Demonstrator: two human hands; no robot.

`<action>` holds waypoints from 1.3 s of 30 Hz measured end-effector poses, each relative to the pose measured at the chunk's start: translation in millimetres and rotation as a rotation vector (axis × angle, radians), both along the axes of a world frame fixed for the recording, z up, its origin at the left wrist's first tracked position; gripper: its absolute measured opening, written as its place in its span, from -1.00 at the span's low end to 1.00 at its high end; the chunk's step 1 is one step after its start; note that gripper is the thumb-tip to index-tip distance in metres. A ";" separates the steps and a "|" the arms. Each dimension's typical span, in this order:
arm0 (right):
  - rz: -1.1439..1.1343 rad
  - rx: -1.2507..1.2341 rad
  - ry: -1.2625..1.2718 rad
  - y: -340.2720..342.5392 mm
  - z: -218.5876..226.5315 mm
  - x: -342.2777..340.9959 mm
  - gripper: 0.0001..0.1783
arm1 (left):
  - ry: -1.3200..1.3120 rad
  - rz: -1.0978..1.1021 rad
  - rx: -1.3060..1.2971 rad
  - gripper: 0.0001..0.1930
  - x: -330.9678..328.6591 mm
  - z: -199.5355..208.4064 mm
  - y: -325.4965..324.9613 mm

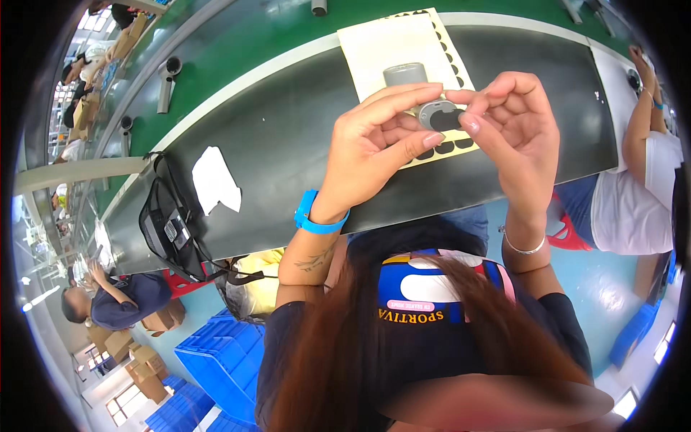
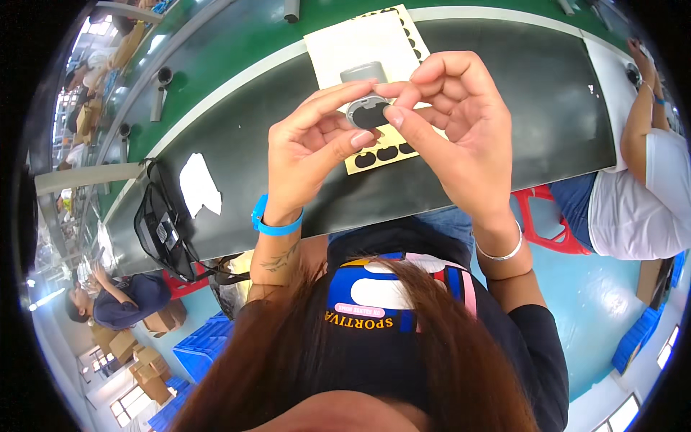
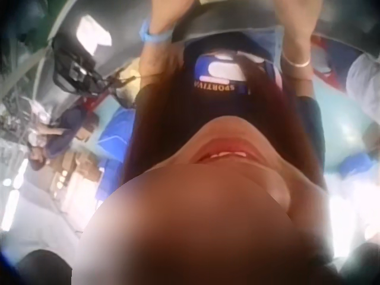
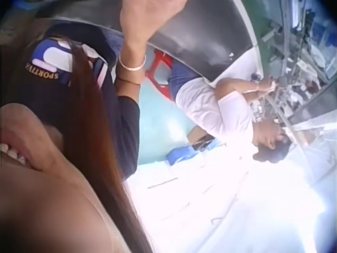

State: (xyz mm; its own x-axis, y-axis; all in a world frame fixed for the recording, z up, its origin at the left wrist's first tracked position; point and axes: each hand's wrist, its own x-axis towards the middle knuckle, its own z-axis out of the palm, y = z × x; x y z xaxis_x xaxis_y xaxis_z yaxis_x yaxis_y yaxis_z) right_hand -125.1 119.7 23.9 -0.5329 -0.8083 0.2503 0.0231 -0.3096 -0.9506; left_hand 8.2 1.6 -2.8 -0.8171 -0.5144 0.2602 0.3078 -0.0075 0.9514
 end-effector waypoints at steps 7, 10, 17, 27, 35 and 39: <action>-0.023 -0.013 -0.061 6.6 -7.8 -2.6 -0.69 | 0.024 -0.061 0.024 -0.59 -2.2 -4.8 3.5; -0.039 -0.057 -0.049 6.1 -9.7 -6.3 -0.67 | 0.006 -0.082 0.031 -0.62 -4.7 -1.7 3.0; -0.037 -0.057 -0.021 7.5 -12.3 -10.0 -0.67 | 0.014 -0.091 0.045 -0.65 -8.4 -0.2 4.8; -0.053 0.021 -0.015 11.8 -5.3 -7.6 -0.68 | 0.015 -0.099 0.078 -0.66 -8.3 -1.6 7.8; -0.055 0.036 -0.024 12.4 -4.2 -6.5 -0.67 | 0.017 -0.098 0.082 -0.67 -8.1 -1.8 8.1; -0.057 0.022 -0.013 12.1 -5.7 -6.4 -0.67 | 0.020 -0.090 0.082 -0.67 -9.0 -2.6 8.6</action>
State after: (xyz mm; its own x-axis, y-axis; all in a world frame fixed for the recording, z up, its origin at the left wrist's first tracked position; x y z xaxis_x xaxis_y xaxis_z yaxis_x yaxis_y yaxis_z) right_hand -131.6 131.8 18.2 -0.5810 -0.7820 0.2257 0.0185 -0.2899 -0.9569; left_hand -0.8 10.2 -5.4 -0.8558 -0.4596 0.2372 0.3214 -0.1133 0.9401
